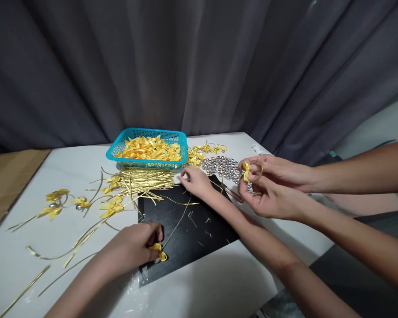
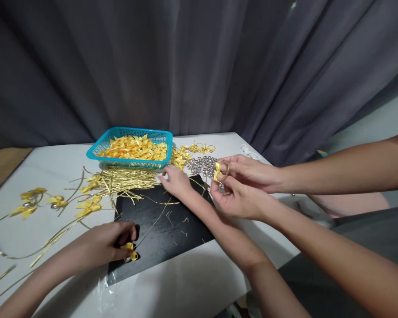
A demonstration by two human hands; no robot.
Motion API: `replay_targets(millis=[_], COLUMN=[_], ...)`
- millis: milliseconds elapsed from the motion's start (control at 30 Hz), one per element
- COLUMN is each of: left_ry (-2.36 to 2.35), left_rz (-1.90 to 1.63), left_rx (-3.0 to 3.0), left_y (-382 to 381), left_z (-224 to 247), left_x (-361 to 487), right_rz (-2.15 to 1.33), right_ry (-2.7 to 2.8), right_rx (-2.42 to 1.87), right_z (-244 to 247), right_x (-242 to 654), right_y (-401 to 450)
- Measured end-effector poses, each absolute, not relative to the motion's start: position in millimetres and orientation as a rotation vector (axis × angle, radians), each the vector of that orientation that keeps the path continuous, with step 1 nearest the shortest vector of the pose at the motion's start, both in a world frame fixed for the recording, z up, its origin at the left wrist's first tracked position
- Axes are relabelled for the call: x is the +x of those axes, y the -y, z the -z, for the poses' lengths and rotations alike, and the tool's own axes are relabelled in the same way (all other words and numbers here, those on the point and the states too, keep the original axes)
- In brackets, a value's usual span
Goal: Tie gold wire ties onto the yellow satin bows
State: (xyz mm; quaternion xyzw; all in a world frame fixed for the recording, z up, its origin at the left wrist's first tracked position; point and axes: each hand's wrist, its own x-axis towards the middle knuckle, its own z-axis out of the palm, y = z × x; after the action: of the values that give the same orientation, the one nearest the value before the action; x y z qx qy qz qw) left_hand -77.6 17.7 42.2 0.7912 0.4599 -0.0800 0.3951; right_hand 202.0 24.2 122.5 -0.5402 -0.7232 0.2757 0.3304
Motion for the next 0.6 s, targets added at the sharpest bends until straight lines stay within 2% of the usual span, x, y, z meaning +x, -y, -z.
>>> replay_targets(millis=[100, 300, 367, 500, 600], left_ry=[-1.192, -1.203, -1.196, -1.176, -1.143], left_rz=[0.178, 0.218, 0.242, 0.202, 0.108], left_rx=[1.988, 1.999, 2.006, 1.988, 1.895], left_y=[-16.9, -16.0, -15.9, -16.0, -17.3], left_z=[-42.8, -49.0, -50.5, -51.4, -51.9], left_x=[-78.8, -77.6, -76.7, -77.5, -78.7], right_rz=[-0.831, -0.903, -0.643, -0.605, -0.557], right_ry=[1.955, 2.009, 1.937, 1.963, 1.945], right_rx=[-1.368, -1.372, -1.477, -1.538, -1.561], right_z=[-122.4, -137.7, -117.5, -54.4, -32.4], right_x=[185.9, 231.3, 209.9, 136.1, 115.8], right_y=[-29.6, -21.0, -29.9, -63.8, -79.6])
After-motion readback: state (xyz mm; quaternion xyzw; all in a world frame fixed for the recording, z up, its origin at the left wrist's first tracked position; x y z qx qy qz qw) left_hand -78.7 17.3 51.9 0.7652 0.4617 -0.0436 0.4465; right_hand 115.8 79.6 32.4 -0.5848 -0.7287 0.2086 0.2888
